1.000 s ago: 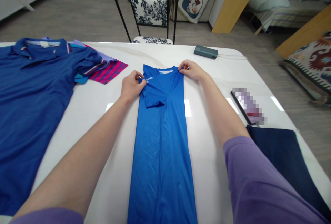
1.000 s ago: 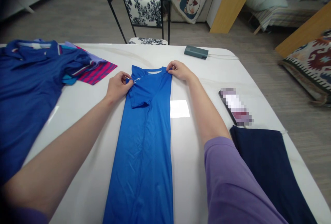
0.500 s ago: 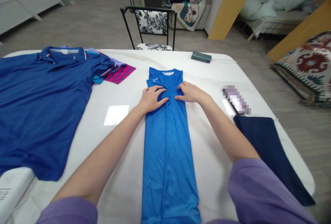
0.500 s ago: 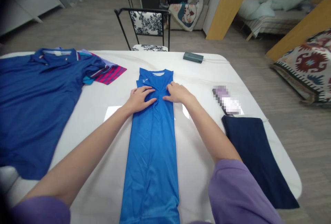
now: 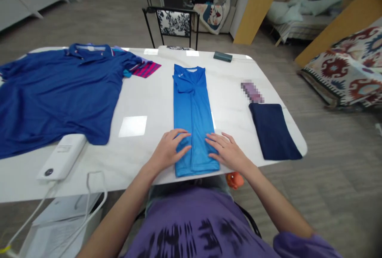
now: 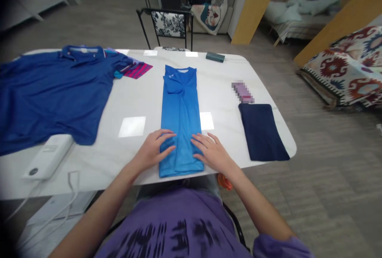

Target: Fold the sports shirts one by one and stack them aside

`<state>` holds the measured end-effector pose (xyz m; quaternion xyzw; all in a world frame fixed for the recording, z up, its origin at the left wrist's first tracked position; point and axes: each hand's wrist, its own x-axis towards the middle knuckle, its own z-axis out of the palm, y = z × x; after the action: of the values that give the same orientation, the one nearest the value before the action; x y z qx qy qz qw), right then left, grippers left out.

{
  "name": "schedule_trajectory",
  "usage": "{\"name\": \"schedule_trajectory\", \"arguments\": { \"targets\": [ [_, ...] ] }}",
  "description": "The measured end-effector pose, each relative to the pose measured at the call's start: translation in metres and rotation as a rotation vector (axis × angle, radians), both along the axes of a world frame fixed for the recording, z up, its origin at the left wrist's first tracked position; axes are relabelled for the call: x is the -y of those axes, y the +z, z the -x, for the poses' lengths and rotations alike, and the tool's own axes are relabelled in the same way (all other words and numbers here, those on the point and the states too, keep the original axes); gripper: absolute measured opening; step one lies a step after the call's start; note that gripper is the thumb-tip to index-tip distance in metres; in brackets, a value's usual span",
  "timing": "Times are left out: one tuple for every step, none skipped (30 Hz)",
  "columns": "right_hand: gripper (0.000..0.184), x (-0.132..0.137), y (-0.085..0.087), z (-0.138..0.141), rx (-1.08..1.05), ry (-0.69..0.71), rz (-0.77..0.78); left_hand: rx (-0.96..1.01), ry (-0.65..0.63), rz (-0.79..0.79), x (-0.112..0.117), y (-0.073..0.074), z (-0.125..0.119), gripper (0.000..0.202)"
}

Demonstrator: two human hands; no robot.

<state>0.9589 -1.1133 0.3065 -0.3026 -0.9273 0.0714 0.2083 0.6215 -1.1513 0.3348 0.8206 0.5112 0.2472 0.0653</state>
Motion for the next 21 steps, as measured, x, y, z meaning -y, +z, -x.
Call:
{"name": "schedule_trajectory", "arguments": {
  "targets": [
    [0.066,0.011,-0.003,-0.006,-0.006,0.016,0.020,-0.016,-0.019,0.017,0.028,-0.005,0.002,0.051],
    [0.066,0.022,-0.006,-0.011,-0.006,0.042,0.043,-0.042,-0.038,0.035,0.053,-0.011,0.005,0.054],
    [0.066,0.032,-0.009,-0.016,-0.004,0.068,0.065,-0.073,-0.057,0.053,0.074,-0.016,0.008,0.057],
    [0.065,0.041,-0.013,-0.020,0.000,0.086,0.083,-0.102,-0.071,0.063,0.091,-0.021,0.010,0.061],
    [0.063,0.049,-0.017,-0.024,0.005,0.094,0.096,-0.127,-0.079,0.066,0.103,-0.026,0.013,0.063],
    [0.058,0.056,-0.022,-0.028,0.005,0.090,0.102,-0.147,-0.081,0.063,0.112,-0.030,0.015,0.064],
    [0.053,0.062,-0.027,-0.031,-0.001,0.078,0.102,-0.163,-0.079,0.057,0.118,-0.034,0.016,0.064],
    [0.049,0.067,-0.032,-0.033,-0.011,0.062,0.098,-0.172,-0.078,0.049,0.122,-0.038,0.017,0.064],
    [0.046,0.070,-0.036,-0.035,-0.022,0.044,0.092,-0.178,-0.079,0.039,0.123,-0.040,0.017,0.063],
    [0.045,0.072,-0.039,-0.037,-0.032,0.028,0.086,-0.180,-0.080,0.027,0.124,-0.042,0.017,0.063],
    [0.044,0.074,-0.041,-0.037,-0.037,0.017,0.082,-0.181,-0.081,0.016,0.123,-0.044,0.016,0.062],
    [0.045,0.074,-0.042,-0.038,-0.039,0.009,0.080,-0.180,-0.081,0.006,0.123,-0.045,0.016,0.061],
    [0.046,0.075,-0.043,-0.038,-0.038,0.005,0.079,-0.178,-0.078,-0.004,0.123,-0.047,0.016,0.059],
    [0.046,0.074,-0.044,-0.038,-0.038,0.002,0.076,-0.174,-0.073,-0.011,0.122,-0.048,0.016,0.056],
    [0.044,0.074,-0.045,-0.038,-0.039,-0.001,0.070,-0.169,-0.070,-0.017,0.121,-0.049,0.016,0.054],
    [0.042,0.073,-0.046,-0.038,-0.041,-0.005,0.062,-0.166,-0.068,-0.021,0.121,-0.050,0.017,0.051],
    [0.039,0.072,-0.048,-0.038,-0.043,-0.011,0.053,-0.161,-0.067,-0.028,0.121,-0.052,0.018,0.049],
    [0.036,0.072,-0.050,-0.038,-0.043,-0.017,0.043,-0.157,-0.067,-0.035,0.120,-0.053,0.019,0.048],
    [0.034,0.072,-0.052,-0.039,-0.045,-0.022,0.034,-0.153,-0.070,-0.043,0.121,-0.055,0.020,0.047],
    [0.032,0.073,-0.054,-0.039,-0.049,-0.025,0.028,-0.147,-0.073,-0.051,0.123,-0.056,0.020,0.046],
    [0.031,0.076,-0.055,-0.039,-0.057,-0.024,0.024,-0.138,-0.077,-0.059,0.126,-0.057,0.019,0.045]
  ]
}}
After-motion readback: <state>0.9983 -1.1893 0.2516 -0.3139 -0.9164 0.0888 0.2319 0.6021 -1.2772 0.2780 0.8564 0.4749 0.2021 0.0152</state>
